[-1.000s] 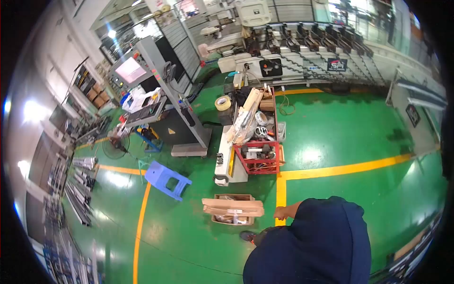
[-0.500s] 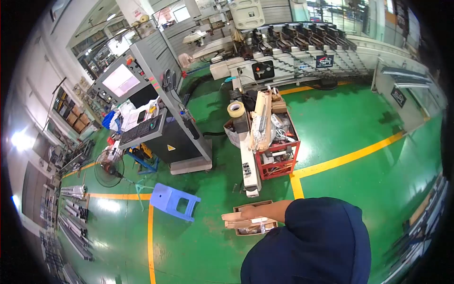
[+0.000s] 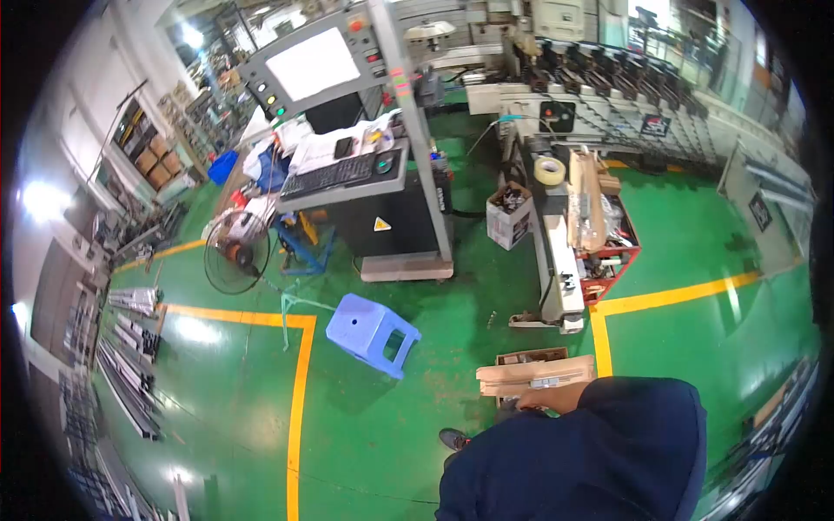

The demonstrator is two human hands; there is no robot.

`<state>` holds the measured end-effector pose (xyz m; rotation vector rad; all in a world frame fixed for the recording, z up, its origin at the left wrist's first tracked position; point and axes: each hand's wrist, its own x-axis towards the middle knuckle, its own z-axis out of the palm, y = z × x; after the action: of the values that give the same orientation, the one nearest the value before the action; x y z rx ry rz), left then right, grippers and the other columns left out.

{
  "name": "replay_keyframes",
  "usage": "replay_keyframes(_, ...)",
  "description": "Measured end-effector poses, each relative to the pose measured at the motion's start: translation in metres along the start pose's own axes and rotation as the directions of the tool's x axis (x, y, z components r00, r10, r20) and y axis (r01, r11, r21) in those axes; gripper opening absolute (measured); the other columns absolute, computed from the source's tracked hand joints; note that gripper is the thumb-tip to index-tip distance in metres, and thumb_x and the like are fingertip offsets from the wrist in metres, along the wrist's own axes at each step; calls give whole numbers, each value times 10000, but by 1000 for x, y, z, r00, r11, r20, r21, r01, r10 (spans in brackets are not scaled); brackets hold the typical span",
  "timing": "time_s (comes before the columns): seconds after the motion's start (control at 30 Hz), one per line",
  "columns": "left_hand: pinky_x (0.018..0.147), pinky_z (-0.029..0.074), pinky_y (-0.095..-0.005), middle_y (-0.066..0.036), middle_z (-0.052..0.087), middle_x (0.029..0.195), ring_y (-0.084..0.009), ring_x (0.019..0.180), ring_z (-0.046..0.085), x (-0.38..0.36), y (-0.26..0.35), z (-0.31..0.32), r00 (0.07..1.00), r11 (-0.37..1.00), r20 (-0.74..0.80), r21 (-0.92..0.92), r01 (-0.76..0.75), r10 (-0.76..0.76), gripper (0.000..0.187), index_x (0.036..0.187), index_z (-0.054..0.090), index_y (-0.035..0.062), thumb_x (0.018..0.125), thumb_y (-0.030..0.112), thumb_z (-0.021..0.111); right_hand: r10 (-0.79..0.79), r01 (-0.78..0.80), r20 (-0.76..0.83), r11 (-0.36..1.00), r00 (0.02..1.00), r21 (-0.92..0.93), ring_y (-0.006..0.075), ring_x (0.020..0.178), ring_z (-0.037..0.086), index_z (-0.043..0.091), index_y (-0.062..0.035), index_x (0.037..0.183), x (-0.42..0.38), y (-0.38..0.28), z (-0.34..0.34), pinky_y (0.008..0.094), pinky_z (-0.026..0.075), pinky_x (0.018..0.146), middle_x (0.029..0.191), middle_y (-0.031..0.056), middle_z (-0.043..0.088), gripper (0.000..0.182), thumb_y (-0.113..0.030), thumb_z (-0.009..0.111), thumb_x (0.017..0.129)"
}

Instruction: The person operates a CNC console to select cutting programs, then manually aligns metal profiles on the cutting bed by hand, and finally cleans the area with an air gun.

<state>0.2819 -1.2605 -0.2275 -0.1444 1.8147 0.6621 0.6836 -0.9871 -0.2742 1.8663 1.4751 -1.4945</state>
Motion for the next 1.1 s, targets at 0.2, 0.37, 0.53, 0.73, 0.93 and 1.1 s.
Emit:
replay_keyframes(0.2, 729, 537, -586, -264, 718, 1292, -366, 1022, 724, 101, 167, -117, 970, 982, -227, -140, -125, 91, 555, 1451, 582, 8, 1052, 387, 654, -116, 116, 5, 993, 993, 28, 298, 799, 701, 749, -1, 1218, 44, -113, -30, 503, 573, 694, 1044, 163, 782, 531, -475, 719, 982)
replay_keyframes(0.37, 753, 543, -471, -150, 715, 1126, -308, 953, 686, 154, 311, -99, 929, 935, -151, -53, -350, 339, 444, 1340, 623, 46, 1071, 399, 639, 32, 36, -104, 801, 994, 598, 252, 754, 704, 723, 31, 1228, 68, -156, -72, 465, 576, 655, 1030, 177, 768, 442, -360, 703, 1022)
replay_keyframes(0.53, 1056, 533, -551, -221, 673, 1438, -370, 1236, 706, 147, 439, 11, 870, 871, 54, -16, -490, 491, 674, 1573, 486, 7, 1073, 422, 665, 153, -142, 41, 744, 987, 653, 291, 841, 739, 712, 49, 1253, 118, -166, -86, 460, 587, 654, 1065, 216, 768, 406, -284, 744, 1023)
replay_keyframes(0.73, 956, 564, -401, -163, 722, 1347, -243, 1143, 729, 112, 626, 142, 683, 697, 227, 29, -717, 694, 591, 1529, 553, 12, 1065, 343, 705, 120, -175, 129, 765, 984, 620, 348, 936, 702, 639, 24, 1294, 217, -200, -164, 492, 586, 697, 1203, 241, 676, 410, -299, 694, 1048)
replay_keyframes(0.93, 998, 567, -375, -163, 692, 1380, -224, 1167, 712, 55, 861, 253, 325, 275, 275, 204, -939, 905, 577, 1518, 547, -21, 1036, 232, 739, 23, 218, -231, 254, 973, 942, 199, 592, 570, 621, -84, 986, 298, -295, -369, 385, 428, 486, 794, 59, 619, 158, -231, 660, 1028)
replay_keyframes(1.1, 1017, 558, -384, -163, 621, 1490, -235, 1249, 664, -27, 1014, 330, 113, 48, 274, 233, -971, 955, 638, 1559, 515, 6, 1025, 256, 758, -65, 688, -694, -95, 717, 720, 111, 737, 642, 655, -92, 1244, 282, -390, -589, 261, 497, 598, 935, 10, 684, 218, -234, 661, 1079)
